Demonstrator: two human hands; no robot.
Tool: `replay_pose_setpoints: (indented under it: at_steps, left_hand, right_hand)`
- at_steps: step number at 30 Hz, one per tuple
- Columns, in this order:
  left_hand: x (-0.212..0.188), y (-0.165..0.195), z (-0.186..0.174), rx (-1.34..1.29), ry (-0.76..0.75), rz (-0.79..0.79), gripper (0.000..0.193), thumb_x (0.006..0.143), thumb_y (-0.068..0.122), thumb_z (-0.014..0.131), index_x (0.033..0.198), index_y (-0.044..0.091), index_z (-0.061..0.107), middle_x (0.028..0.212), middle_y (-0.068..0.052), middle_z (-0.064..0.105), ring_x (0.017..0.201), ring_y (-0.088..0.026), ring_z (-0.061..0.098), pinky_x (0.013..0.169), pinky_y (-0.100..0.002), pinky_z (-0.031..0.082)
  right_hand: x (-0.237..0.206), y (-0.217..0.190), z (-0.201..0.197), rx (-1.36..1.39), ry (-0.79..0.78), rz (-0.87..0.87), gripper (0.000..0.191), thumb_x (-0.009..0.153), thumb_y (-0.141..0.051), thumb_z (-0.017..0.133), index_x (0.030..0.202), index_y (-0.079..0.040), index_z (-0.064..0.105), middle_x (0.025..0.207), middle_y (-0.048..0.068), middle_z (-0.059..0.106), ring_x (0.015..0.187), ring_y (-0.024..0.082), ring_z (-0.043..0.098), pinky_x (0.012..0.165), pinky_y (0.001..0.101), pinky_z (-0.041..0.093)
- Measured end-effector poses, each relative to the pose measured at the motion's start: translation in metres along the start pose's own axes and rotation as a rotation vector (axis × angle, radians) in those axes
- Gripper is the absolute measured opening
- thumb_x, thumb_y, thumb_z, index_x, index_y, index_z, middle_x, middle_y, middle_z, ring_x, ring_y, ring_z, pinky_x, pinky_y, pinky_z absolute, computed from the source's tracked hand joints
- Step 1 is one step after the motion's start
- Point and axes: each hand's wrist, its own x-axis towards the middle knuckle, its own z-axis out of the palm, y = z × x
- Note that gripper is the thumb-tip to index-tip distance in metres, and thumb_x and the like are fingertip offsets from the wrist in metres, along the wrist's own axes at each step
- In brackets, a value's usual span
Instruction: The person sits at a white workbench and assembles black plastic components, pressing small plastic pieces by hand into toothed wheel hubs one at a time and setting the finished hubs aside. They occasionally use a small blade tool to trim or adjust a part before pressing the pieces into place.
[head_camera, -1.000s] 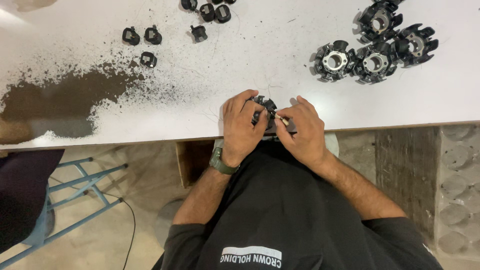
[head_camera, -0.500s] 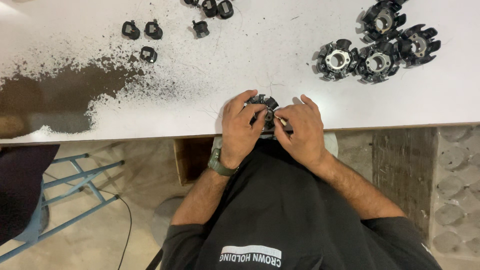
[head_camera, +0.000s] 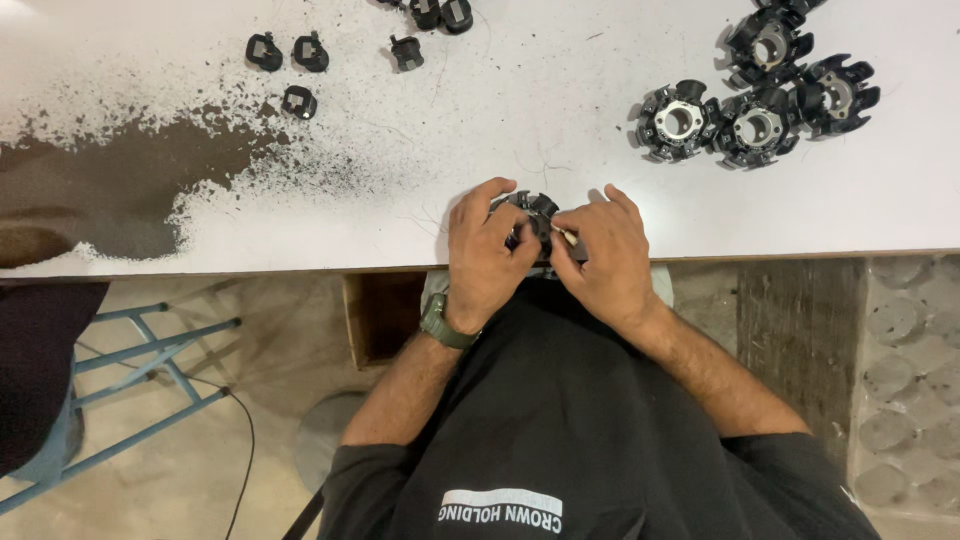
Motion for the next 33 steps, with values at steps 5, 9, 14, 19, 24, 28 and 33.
replay_pose_setpoints:
  at_steps: [5,9,14,19,24,28,33]
  left_hand:
    - [-0.001,-0.004,0.005,0.007,0.034,0.084,0.015,0.080,0.002,0.074,0.092,0.004,0.067,0.124,-0.015,0.059,0.123,-0.035,0.059,0.103,-0.048,0.049]
    - [-0.003,-0.006,0.006,0.008,0.036,0.091,0.014,0.079,0.001,0.074,0.091,0.003,0.066,0.123,-0.013,0.060,0.122,-0.033,0.061,0.103,-0.049,0.050]
    - [-0.005,-0.008,0.007,0.010,0.039,0.072,0.014,0.079,0.001,0.074,0.092,0.004,0.067,0.119,-0.012,0.062,0.118,-0.032,0.063,0.102,-0.047,0.050]
    - [-0.003,-0.006,0.005,-0.013,0.038,0.045,0.017,0.079,0.001,0.075,0.094,0.004,0.067,0.123,-0.013,0.062,0.115,-0.033,0.063,0.098,-0.046,0.053]
    - [0.011,-0.006,-0.025,-0.209,0.157,0.059,0.016,0.089,0.000,0.073,0.103,0.003,0.065,0.133,-0.014,0.057,0.123,-0.033,0.061,0.101,-0.042,0.057]
    - [0.009,0.003,-0.045,-0.097,0.013,-0.026,0.019,0.085,0.005,0.078,0.095,0.004,0.062,0.125,-0.011,0.059,0.115,-0.031,0.063,0.095,-0.040,0.056]
    - [0.015,0.016,-0.033,0.155,-0.179,0.019,0.028,0.079,0.012,0.084,0.096,0.003,0.063,0.111,-0.012,0.058,0.101,-0.033,0.060,0.085,-0.045,0.052]
  right_hand:
    - [-0.003,0.001,-0.003,0.031,-0.004,-0.085,0.027,0.085,-0.001,0.079,0.107,-0.006,0.066,0.101,0.009,0.068,0.098,0.029,0.066,0.115,0.0534,0.044]
    - [0.000,0.000,0.000,-0.017,0.006,-0.116,0.028,0.084,0.000,0.080,0.107,-0.006,0.067,0.100,0.008,0.067,0.101,0.031,0.066,0.112,0.0538,0.047]
    - [0.003,-0.004,0.000,-0.014,0.002,-0.111,0.026,0.086,0.000,0.079,0.107,-0.007,0.067,0.102,0.010,0.067,0.106,0.034,0.065,0.108,0.0525,0.050]
    - [0.007,-0.008,0.000,-0.077,-0.038,-0.085,0.025,0.084,-0.001,0.079,0.105,-0.007,0.068,0.101,0.014,0.067,0.103,0.037,0.065,0.108,0.0530,0.051]
    - [0.004,-0.005,-0.007,0.030,0.042,-0.084,0.020,0.088,-0.001,0.076,0.105,-0.005,0.065,0.094,0.010,0.067,0.103,0.035,0.070,0.111,0.0551,0.047]
    - [0.004,0.002,-0.003,0.120,0.108,-0.023,0.019,0.091,0.000,0.074,0.106,-0.004,0.063,0.096,0.011,0.069,0.097,0.034,0.069,0.112,0.0527,0.049]
    - [0.012,0.006,0.011,0.215,0.060,0.061,0.020,0.089,0.001,0.074,0.104,-0.004,0.063,0.093,0.011,0.066,0.086,0.031,0.066,0.098,0.0452,0.054]
